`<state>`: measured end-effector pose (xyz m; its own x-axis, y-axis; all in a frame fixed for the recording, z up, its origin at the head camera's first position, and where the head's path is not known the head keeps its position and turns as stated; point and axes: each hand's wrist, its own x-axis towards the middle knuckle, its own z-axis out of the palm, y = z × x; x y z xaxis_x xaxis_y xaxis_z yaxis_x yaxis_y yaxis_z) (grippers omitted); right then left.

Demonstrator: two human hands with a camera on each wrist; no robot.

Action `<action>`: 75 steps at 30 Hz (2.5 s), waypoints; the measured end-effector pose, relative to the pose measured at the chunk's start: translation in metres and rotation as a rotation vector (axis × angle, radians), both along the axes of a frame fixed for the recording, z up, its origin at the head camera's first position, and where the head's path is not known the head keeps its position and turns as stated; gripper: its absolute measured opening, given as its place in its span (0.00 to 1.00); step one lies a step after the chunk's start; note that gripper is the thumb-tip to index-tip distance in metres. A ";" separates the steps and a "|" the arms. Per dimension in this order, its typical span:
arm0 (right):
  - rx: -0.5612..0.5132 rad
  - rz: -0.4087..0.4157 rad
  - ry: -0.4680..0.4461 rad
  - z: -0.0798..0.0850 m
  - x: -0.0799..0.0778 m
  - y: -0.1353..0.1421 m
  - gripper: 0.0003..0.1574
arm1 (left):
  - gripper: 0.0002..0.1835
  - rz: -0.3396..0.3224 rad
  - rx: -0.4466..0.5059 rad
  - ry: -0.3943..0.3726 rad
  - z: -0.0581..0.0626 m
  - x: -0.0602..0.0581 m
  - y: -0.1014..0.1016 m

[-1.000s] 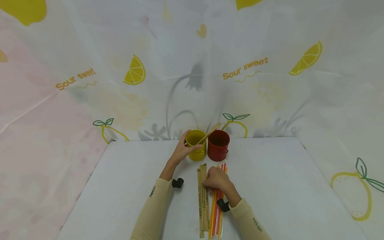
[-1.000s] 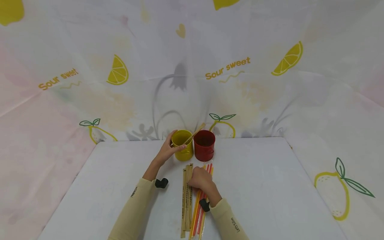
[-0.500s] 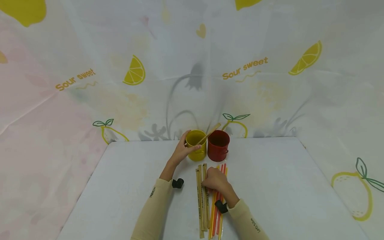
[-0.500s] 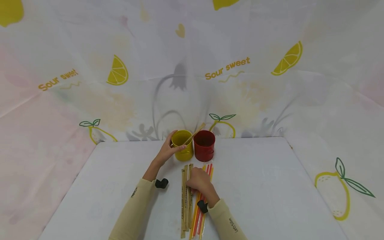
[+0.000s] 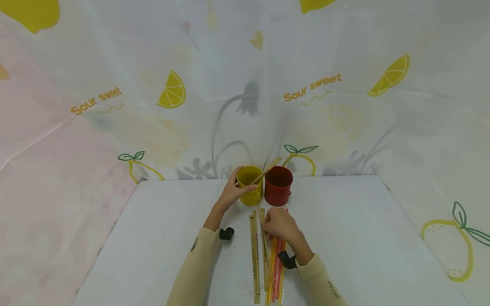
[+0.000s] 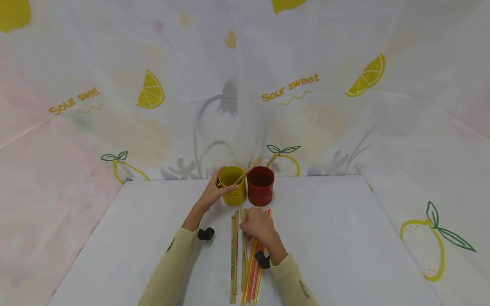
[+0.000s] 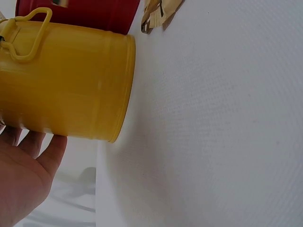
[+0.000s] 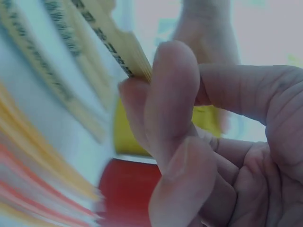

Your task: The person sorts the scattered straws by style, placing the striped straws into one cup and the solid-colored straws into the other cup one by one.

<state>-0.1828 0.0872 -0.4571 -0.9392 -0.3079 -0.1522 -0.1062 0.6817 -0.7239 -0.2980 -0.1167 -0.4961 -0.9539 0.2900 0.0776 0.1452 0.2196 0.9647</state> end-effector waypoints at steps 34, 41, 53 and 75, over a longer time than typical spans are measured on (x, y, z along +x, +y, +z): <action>-0.182 -0.365 0.821 0.094 0.000 0.011 0.07 | 0.51 -0.007 -0.002 -0.013 0.014 0.009 0.002; -0.186 -0.438 1.039 0.091 -0.016 0.007 0.07 | 0.50 0.038 0.030 0.038 -0.004 0.001 0.003; -0.292 -0.512 1.291 0.076 -0.043 0.002 0.06 | 0.53 0.056 0.032 0.040 -0.003 0.003 0.003; -0.362 -0.530 1.302 0.042 -0.058 -0.010 0.07 | 0.52 0.051 0.041 0.039 -0.005 0.001 0.002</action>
